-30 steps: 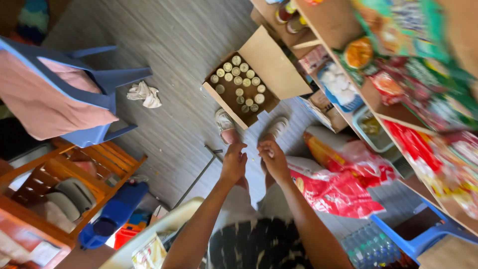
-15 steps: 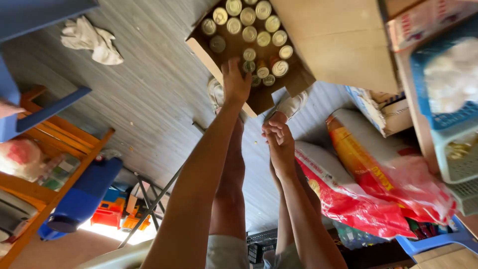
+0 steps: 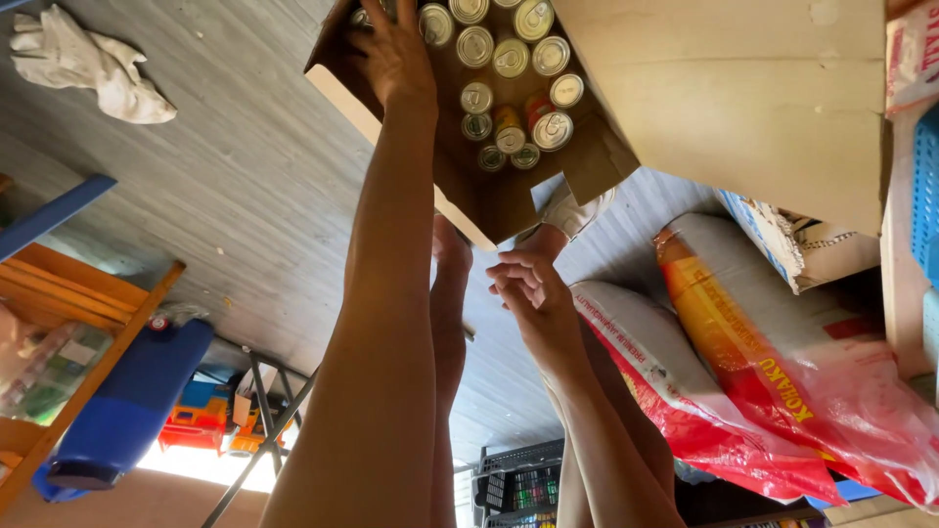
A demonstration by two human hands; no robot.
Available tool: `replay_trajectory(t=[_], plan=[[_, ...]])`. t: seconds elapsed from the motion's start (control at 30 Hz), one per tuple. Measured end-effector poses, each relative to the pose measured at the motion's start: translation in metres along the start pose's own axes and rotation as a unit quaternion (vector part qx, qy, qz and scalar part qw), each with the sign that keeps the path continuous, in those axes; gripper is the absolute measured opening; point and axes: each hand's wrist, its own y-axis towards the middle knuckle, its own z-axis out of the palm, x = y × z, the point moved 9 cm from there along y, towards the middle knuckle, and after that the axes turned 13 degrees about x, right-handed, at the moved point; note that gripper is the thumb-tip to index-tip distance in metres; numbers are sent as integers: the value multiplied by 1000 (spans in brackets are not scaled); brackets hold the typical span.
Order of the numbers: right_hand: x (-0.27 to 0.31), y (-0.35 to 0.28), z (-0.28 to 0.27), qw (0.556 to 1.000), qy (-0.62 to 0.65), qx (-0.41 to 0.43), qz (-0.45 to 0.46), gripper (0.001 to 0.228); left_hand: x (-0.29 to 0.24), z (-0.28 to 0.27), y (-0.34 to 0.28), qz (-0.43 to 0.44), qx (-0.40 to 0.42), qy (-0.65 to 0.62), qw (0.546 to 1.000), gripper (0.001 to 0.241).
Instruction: Organizing and stocking various canned food items onto grocery store shelves.
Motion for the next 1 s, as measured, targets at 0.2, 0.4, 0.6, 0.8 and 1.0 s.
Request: replay_trajectory(t=[0.2, 0.4, 0.6, 0.8, 1.0], plan=[[5, 0, 1, 1000, 9, 18, 17, 29, 5, -1, 29, 15, -53, -3, 998, 102], [15, 1, 3, 999, 14, 35, 10, 29, 7, -6, 39, 31, -55, 4, 998, 94], [3, -2, -2, 1000, -18, 20, 9, 28, 16, -14, 10, 38, -40, 10, 998, 91], [-15, 0, -13, 999, -24, 2, -40, 29, 26, -88, -78, 89, -18, 21, 996, 99], [-55, -6, -29, 995, 4, -35, -97, 28, 41, -131, -201, 199, 20, -89, 976, 69]])
